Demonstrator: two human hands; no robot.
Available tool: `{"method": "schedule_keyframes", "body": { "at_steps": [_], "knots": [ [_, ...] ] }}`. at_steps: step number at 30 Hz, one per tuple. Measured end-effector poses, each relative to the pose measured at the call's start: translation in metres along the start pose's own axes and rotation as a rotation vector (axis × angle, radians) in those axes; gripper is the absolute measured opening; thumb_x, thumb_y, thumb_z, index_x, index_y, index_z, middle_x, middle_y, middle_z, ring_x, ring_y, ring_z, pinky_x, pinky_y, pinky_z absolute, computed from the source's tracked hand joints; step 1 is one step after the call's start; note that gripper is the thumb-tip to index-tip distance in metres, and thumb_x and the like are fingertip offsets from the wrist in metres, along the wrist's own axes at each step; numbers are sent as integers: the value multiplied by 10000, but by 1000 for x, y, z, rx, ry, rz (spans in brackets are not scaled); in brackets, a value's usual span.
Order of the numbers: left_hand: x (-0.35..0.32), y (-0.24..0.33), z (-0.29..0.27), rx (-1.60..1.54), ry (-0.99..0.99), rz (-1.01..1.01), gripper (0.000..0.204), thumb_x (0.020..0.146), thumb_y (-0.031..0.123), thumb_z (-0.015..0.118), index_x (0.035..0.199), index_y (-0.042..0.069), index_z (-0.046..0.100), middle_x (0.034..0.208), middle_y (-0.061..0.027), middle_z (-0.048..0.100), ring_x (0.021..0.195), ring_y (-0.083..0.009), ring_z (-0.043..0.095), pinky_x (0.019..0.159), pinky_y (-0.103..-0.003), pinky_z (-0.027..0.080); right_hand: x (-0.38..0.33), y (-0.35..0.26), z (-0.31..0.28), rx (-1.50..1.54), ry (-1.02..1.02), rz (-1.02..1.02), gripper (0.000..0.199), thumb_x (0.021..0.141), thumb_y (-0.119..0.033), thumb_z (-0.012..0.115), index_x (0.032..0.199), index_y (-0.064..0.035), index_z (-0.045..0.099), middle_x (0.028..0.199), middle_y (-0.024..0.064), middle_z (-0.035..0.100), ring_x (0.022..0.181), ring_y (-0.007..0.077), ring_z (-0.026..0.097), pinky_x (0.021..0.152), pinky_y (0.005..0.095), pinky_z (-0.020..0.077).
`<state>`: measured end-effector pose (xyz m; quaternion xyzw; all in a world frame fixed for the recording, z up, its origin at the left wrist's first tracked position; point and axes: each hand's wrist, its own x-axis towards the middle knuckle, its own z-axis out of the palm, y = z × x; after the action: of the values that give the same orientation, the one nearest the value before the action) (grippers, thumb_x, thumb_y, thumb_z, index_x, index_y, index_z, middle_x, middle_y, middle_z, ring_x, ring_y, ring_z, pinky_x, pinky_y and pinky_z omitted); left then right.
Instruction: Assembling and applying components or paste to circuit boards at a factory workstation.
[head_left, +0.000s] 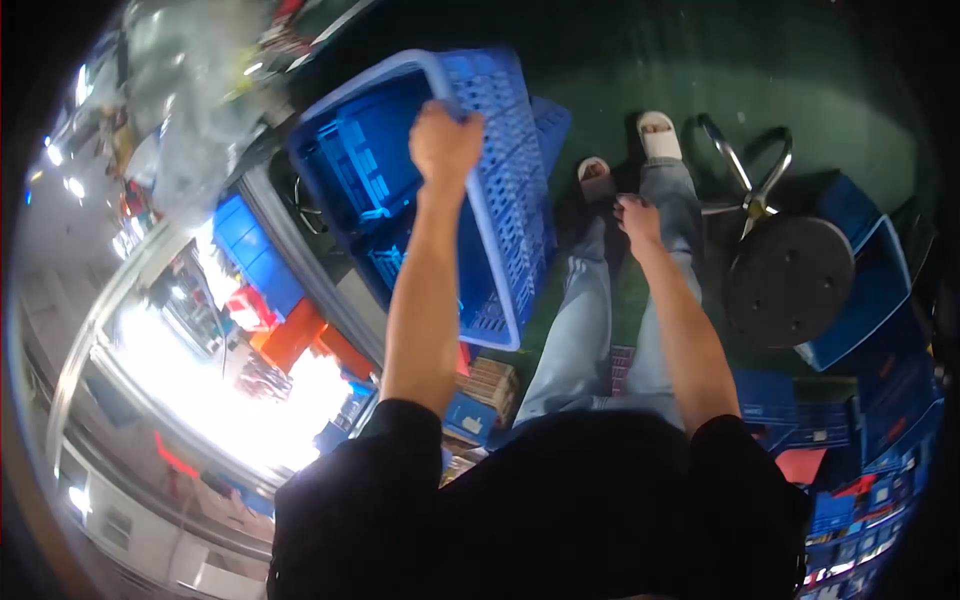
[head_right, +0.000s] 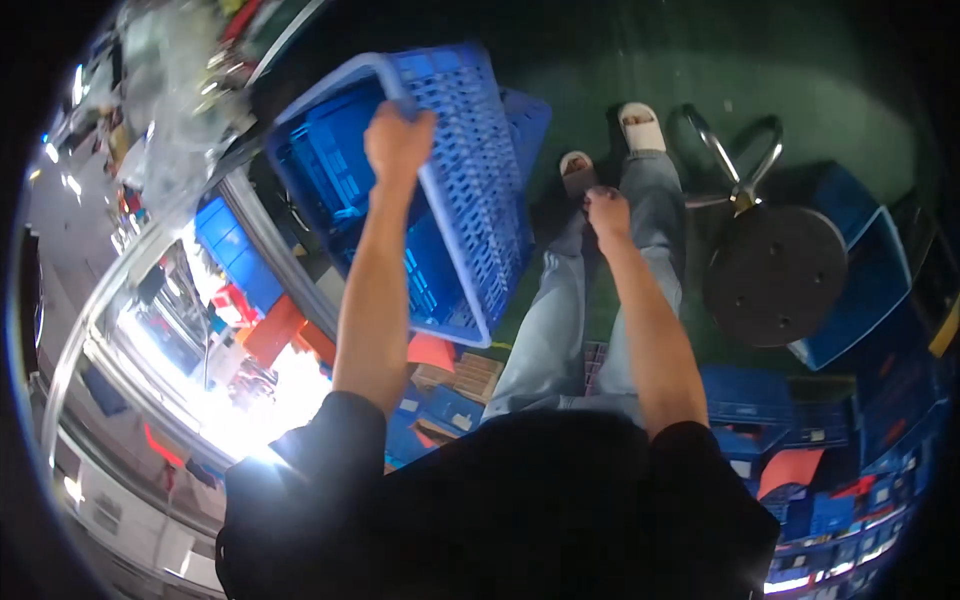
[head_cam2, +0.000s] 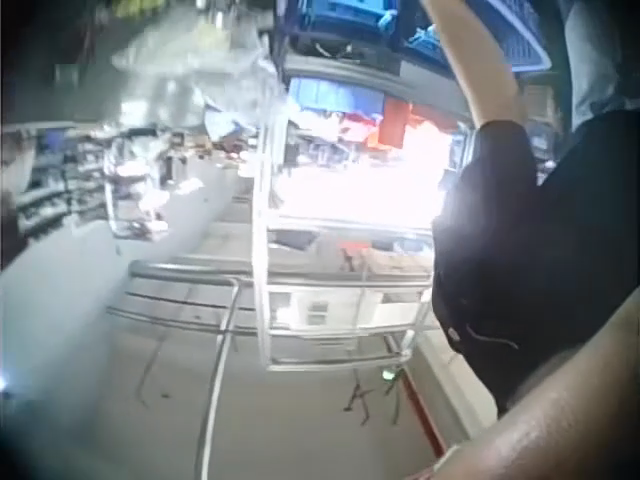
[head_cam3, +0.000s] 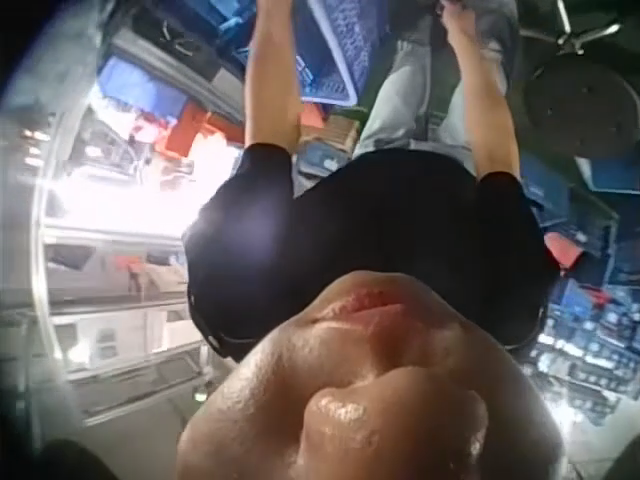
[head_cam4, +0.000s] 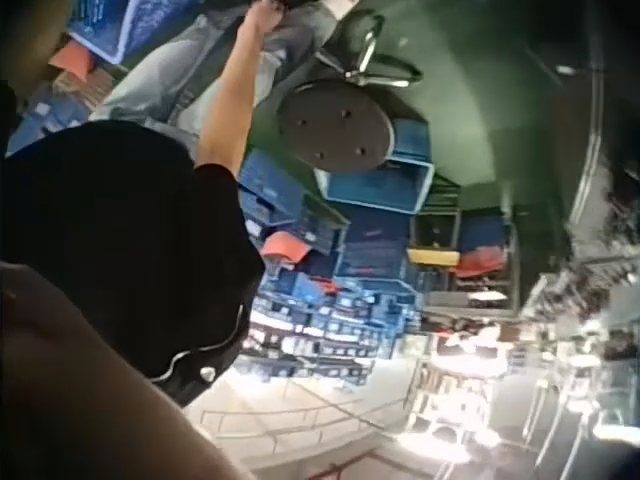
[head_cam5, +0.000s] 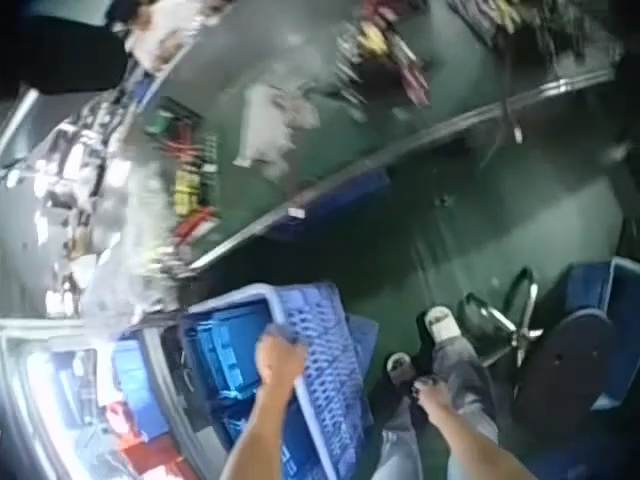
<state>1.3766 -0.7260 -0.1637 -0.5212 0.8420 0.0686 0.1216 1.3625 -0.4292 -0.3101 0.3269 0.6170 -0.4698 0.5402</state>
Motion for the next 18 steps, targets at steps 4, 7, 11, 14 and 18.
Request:
{"method": "schedule_keyframes", "body": {
  "at_steps": [4, 7, 11, 14, 18],
  "knots": [
    [8, -36, -10, -227, -119, -63, 240, 749, 245, 643, 831, 22, 678, 731, -141, 675, 689, -269, 662, 647, -382, 508, 40, 63, 40, 98, 11, -57, 151, 859, -62, 504, 844, -2, 642, 770, 30, 639, 663, 115, 598, 612, 264, 484],
    [7, -39, -13, -253, -206, -118, 189, 773, 175, 601, 844, 13, 665, 706, -73, 638, 657, -157, 584, 607, -318, 465, 75, 97, 46, -122, 84, -125, 171, 843, -146, 549, 889, -24, 659, 849, 141, 684, 784, 290, 661, 716, 367, 519],
    [7, -40, -14, -299, -199, -90, 153, 798, 95, 561, 895, -3, 629, 734, -43, 602, 661, -106, 541, 592, -244, 419, 101, 111, 85, -426, 87, -291, 172, 841, -187, 581, 949, -79, 661, 901, 195, 664, 883, 397, 621, 766, 436, 501],
    [7, -38, -1, -395, -243, -129, 209, 805, 58, 500, 977, -4, 601, 768, -5, 565, 638, -85, 507, 563, -212, 423, 127, 103, 104, -549, 93, -682, 168, 838, -121, 583, 993, -91, 642, 945, 156, 612, 873, 380, 593, 745, 451, 486],
    [5, -26, -29, -343, -213, -169, 255, 790, 17, 450, 1005, 2, 588, 780, 7, 541, 630, -69, 493, 545, -202, 428, 150, 49, 114, -651, -90, -1129, 280, 807, -102, 585, 1085, -110, 623, 1051, 131, 571, 959, 329, 551, 810, 413, 459]
  ]
}}
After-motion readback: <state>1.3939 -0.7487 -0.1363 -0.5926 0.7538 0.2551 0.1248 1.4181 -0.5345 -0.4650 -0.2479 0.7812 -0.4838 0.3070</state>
